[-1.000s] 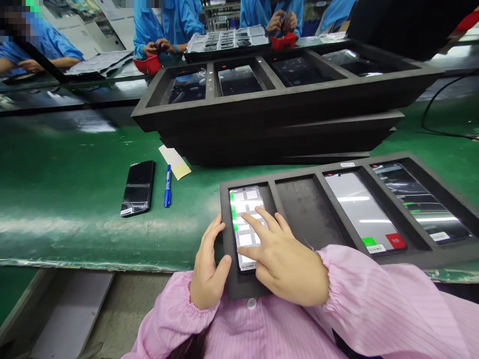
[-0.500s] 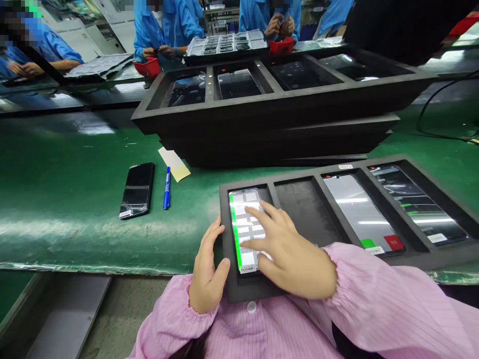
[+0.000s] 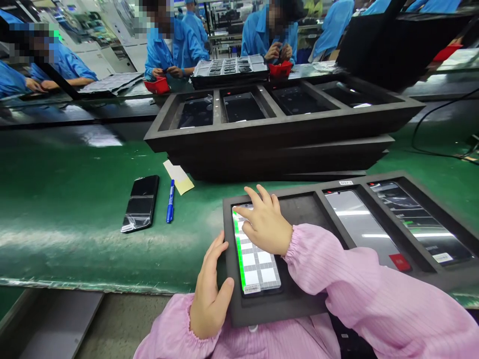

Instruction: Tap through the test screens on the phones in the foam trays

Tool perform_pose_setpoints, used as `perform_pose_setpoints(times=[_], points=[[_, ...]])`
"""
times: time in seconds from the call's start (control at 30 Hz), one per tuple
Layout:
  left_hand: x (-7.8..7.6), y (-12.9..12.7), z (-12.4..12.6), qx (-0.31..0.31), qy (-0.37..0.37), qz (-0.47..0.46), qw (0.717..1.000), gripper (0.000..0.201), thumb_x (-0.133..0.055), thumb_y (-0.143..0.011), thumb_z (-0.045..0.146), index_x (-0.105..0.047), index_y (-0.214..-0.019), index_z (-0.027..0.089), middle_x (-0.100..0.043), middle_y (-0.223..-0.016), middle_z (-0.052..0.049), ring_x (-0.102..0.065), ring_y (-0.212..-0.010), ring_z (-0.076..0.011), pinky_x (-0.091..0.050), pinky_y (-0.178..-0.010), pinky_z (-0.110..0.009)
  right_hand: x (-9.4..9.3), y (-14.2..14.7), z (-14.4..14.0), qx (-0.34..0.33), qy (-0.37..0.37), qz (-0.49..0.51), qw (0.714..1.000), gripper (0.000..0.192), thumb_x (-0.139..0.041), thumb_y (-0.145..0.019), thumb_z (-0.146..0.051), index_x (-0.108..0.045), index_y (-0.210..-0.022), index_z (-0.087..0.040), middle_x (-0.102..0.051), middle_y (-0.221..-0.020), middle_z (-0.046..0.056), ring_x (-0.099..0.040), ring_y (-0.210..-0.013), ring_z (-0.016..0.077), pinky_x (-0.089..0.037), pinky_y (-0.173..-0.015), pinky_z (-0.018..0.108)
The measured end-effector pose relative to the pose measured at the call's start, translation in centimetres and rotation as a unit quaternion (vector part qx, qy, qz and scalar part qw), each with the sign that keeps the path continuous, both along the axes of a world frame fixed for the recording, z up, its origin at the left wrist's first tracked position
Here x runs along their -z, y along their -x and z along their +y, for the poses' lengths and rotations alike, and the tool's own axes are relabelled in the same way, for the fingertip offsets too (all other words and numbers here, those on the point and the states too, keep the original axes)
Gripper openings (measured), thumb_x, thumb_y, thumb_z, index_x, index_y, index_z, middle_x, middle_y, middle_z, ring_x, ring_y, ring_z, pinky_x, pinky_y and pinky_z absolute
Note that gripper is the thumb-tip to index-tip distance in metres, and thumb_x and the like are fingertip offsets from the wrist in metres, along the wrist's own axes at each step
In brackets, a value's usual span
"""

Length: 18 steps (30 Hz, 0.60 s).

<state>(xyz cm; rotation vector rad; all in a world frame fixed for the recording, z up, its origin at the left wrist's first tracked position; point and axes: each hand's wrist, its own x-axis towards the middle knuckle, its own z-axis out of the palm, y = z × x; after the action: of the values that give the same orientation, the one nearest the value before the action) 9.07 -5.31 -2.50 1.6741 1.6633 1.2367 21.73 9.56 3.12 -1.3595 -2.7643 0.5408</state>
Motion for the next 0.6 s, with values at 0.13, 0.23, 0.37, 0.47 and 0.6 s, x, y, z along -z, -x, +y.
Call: perform_pose_setpoints(times=[0.13,0.23,0.37,0.47,0.6], points=[[0.00,-0.05,-0.03,0.000,0.000,-0.002,1.000,0.047,-0.039,-0.090,0.023,-0.032,-0.136,0.027,-0.034,-0.147,-0.009,-0.032,-0.136,-0.0249,-0.035,-0.107,-0.047,0.07,-0.39,0.05,0.014,-0.003,0.013,1.000,0.048,-0.040,-0.083,-0.016,-0.056,-0.126,-0.032,-0.023,-0.149,0.010,-0.008,-0.139,0.0379,-0.020,-0.106,0.062],[0.04,-0.03,-0.03,0.000,0.003,-0.004,1.000,0.047,-0.039,-0.090,0.022,-0.031,-0.136,0.027,-0.033,-0.148,-0.008,-0.031,-0.136,-0.0240,-0.034,-0.108,-0.046,0.03,-0.75,0.07,0.021,-0.013,0.024,0.999,0.047,-0.041,-0.081,-0.015,-0.060,-0.121,-0.031,-0.026,-0.148,0.010,-0.009,-0.139,0.0378,-0.022,-0.105,0.062],[0.17,-0.02,-0.07,0.001,0.013,-0.002,1.000,0.048,-0.039,-0.090,0.022,-0.030,-0.136,0.028,-0.033,-0.148,-0.007,-0.030,-0.137,-0.0227,-0.033,-0.109,-0.045,0.15,-0.97,0.21,0.040,-0.019,0.029,0.999,0.046,-0.042,-0.079,-0.014,-0.062,-0.118,-0.029,-0.028,-0.147,0.010,-0.010,-0.139,0.0378,-0.021,-0.106,0.061],[0.24,-0.06,-0.08,-0.004,0.015,0.001,1.000,0.048,-0.039,-0.089,0.021,-0.030,-0.136,0.028,-0.033,-0.148,-0.007,-0.030,-0.137,-0.0220,-0.034,-0.109,-0.044,0.43,-0.89,0.34,0.063,-0.018,0.028,0.997,0.046,-0.040,-0.079,-0.014,-0.062,-0.118,-0.025,-0.028,-0.147,0.011,-0.011,-0.139,0.0373,-0.019,-0.108,0.059],[0.25,-0.08,-0.12,-0.006,0.010,0.009,1.000,0.048,-0.039,-0.089,0.020,-0.030,-0.136,0.028,-0.033,-0.148,-0.007,-0.031,-0.136,-0.0223,-0.034,-0.108,-0.044,0.93,-0.68,0.28,0.065,-0.026,0.044,0.997,0.046,-0.040,-0.078,-0.014,-0.061,-0.118,-0.021,-0.032,-0.145,0.012,-0.013,-0.139,0.0360,-0.021,-0.108,0.058]])
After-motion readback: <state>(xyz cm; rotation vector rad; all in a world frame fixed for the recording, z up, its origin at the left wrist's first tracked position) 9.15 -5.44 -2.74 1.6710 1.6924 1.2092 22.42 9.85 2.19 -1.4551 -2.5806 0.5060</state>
